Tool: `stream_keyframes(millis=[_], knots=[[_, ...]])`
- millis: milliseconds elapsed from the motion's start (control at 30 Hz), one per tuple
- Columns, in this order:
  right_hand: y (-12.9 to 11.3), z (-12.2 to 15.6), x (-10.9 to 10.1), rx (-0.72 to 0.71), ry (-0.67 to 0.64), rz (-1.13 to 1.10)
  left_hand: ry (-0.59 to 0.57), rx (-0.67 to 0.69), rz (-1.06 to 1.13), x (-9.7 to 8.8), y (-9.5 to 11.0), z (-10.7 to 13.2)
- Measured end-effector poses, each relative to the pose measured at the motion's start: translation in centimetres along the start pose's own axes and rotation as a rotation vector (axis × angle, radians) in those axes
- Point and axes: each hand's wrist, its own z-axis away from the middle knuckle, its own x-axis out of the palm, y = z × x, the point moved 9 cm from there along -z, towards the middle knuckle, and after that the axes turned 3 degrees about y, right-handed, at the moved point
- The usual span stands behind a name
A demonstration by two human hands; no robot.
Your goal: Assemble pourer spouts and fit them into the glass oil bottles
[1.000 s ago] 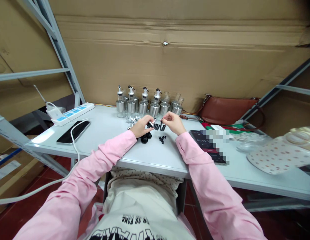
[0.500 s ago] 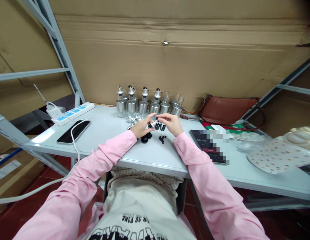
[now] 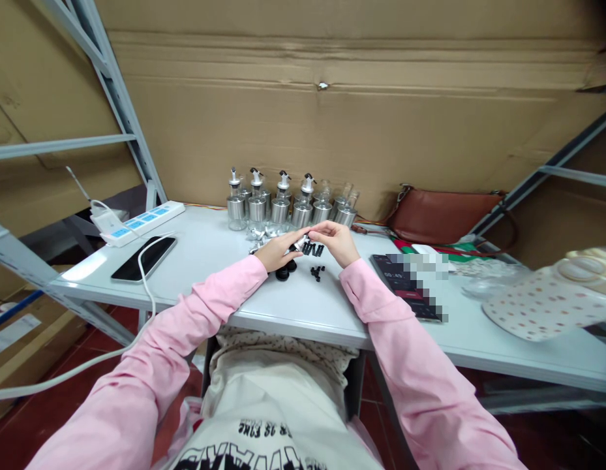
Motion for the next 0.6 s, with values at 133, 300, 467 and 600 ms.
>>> stream_keyframes(millis=[133,300,467,600], knots=[[0.2,0.1,0.1,0.033,0.000,-0.024,-0.006,-0.069,0.016,-0.1,-0.2,0.0],[0.4,0.2,0.5,0.064,-0.038,-0.047,-0.005,-0.120,0.017,0.0,-0.8,0.0],[1.2,0.2,0.5,0.124,-0.047,-0.142,-0.004,-0.141,0.032,0.0,-1.1,0.1],[2.3,0.7,1.3,0.282,-0.094,-0.296,0.000,-0.147,0.070,0.0,-1.0,-0.1]])
